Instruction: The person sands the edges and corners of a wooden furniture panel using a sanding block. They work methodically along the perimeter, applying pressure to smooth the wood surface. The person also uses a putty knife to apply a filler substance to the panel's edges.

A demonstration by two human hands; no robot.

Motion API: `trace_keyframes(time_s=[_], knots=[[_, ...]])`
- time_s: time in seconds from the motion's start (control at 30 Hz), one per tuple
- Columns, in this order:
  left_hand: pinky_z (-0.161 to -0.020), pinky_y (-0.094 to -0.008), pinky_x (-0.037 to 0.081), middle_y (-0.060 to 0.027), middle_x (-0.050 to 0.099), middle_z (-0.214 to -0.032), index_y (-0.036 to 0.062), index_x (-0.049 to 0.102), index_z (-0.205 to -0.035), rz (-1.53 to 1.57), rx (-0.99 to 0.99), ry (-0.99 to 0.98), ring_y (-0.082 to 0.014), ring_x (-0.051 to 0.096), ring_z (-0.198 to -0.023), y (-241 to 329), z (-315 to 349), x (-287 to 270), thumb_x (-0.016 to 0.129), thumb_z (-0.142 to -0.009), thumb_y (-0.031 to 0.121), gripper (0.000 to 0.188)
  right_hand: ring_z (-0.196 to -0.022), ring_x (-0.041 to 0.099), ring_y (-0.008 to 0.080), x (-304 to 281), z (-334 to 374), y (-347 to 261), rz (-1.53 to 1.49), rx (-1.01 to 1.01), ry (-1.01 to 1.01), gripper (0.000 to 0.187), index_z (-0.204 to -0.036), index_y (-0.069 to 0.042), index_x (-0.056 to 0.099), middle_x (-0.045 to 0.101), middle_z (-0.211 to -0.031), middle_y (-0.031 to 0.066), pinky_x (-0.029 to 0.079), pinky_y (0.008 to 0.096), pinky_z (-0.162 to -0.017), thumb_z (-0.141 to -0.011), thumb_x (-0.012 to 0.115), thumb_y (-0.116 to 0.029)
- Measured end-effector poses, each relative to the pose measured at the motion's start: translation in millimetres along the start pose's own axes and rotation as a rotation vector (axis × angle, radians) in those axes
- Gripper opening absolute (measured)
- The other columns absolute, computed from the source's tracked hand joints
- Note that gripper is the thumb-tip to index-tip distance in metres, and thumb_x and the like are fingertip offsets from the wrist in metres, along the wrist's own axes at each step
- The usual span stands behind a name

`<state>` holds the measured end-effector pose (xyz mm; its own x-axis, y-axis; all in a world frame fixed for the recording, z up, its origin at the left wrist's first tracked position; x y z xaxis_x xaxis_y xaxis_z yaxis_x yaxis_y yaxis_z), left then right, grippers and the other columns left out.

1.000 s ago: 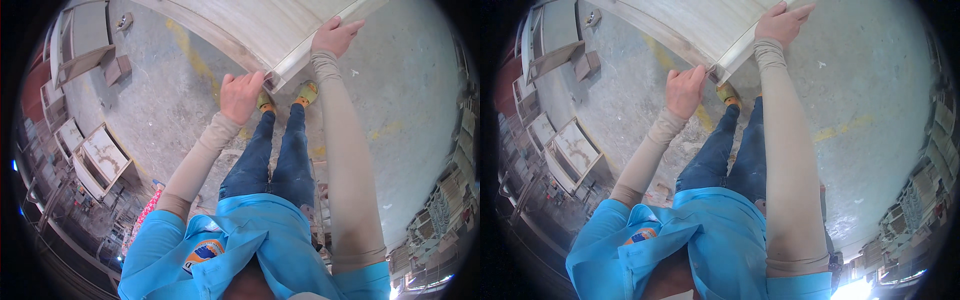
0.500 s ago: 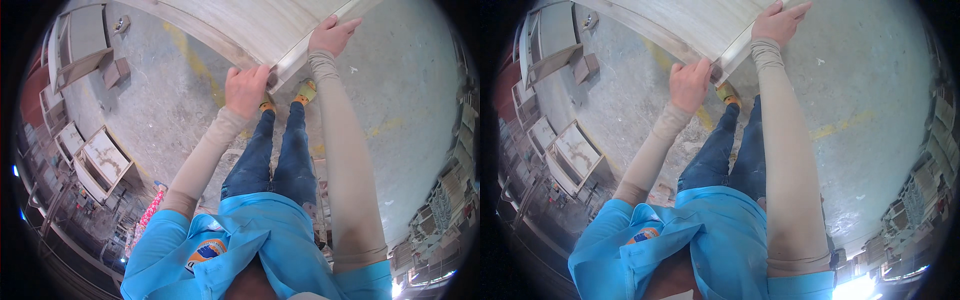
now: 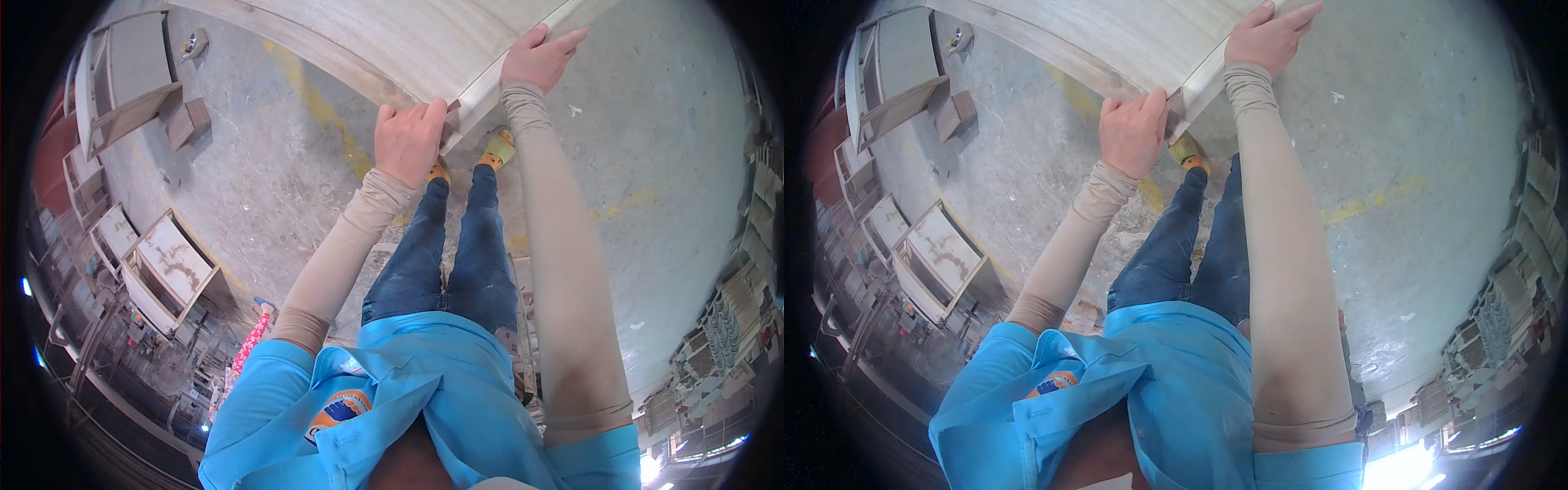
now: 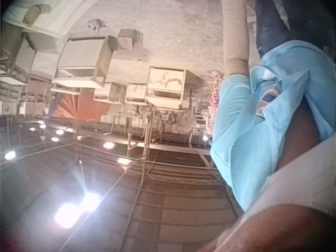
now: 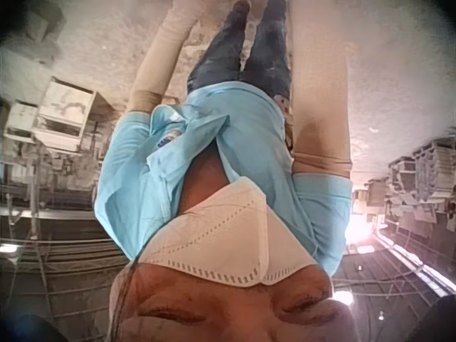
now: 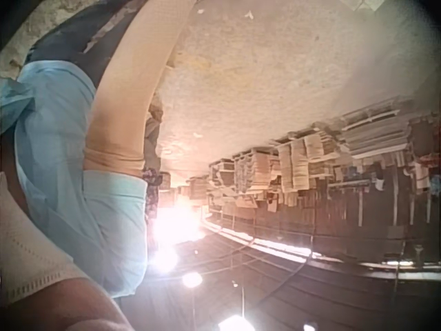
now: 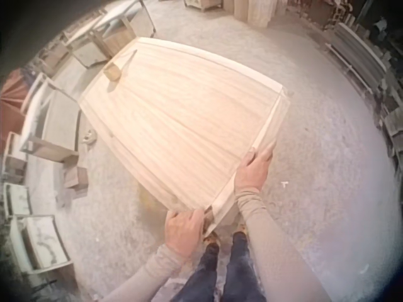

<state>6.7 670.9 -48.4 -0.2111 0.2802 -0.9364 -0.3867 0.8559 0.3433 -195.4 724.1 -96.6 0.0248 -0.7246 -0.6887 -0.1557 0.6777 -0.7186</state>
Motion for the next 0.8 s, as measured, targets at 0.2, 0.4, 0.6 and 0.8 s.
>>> trace_keyframes(time_s=[0.2, 0.4, 0.6, 0.8], knots=[[-0.062, -0.0343, 0.033, -0.0026, 0.053, -0.065, 0.0107, 0.051, -0.086, 0.030, -0.034, -0.032, -0.0207, 0.056, -0.062, -9.2, 31.8, -3.4, 0.061, -0.086, 0.015, 0.010, -0.126, 0.041, 0.0438, -3.2, -3.2, 4.3, -0.005, 0.038, 0.008, 0.070, -0.142, 0.012, 0.010, 0.034, -0.139, 0.0339, 0.038, 0.0433, -0.104, -0.094, 0.043, -0.025], [-0.063, -0.0342, 0.033, -0.0017, 0.052, -0.064, 0.0121, 0.051, -0.085, 0.003, 0.006, 0.017, -0.0195, 0.056, -0.062, 0.3, 2.2, 0.0, 0.060, -0.083, 0.013, 0.009, -0.126, 0.041, 0.0435, -2.9, 1.2, -0.8, -0.015, 0.043, -0.017, 0.069, -0.143, 0.012, 0.010, 0.033, -0.140, 0.0337, 0.038, 0.0430, -0.104, -0.094, 0.043, -0.025], [-0.063, -0.0339, 0.034, -0.0012, 0.052, -0.065, 0.0131, 0.049, -0.083, 0.014, -0.031, -0.027, -0.0186, 0.056, -0.061, -11.2, 34.3, -2.4, 0.060, -0.080, 0.013, 0.011, -0.126, 0.041, 0.0433, -2.0, -1.3, 1.1, -0.004, 0.048, -0.007, 0.069, -0.143, 0.012, 0.010, 0.033, -0.140, 0.0334, 0.038, 0.0428, -0.105, -0.094, 0.043, -0.025], [-0.062, -0.0342, 0.032, -0.0029, 0.053, -0.066, 0.0105, 0.049, -0.081, 0.029, -0.007, 0.022, -0.0208, 0.056, -0.062, -2.1, 4.1, -1.8, 0.061, -0.086, 0.013, 0.013, -0.127, 0.041, 0.0430, 0.0, 1.3, -0.1, -0.014, 0.037, -0.007, 0.069, -0.142, 0.012, 0.010, 0.033, -0.140, 0.0335, 0.037, 0.0423, -0.105, -0.094, 0.043, -0.025]])
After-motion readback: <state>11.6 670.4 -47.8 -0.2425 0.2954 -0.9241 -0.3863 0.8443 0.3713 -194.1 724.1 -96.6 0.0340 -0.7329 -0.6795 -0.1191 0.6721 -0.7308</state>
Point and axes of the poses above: each hand's wrist, its own z-axis away from the middle knuckle, its own x-axis out of the palm, y = z × x, the point moved 5 cm from there along -z, towards the middle knuckle
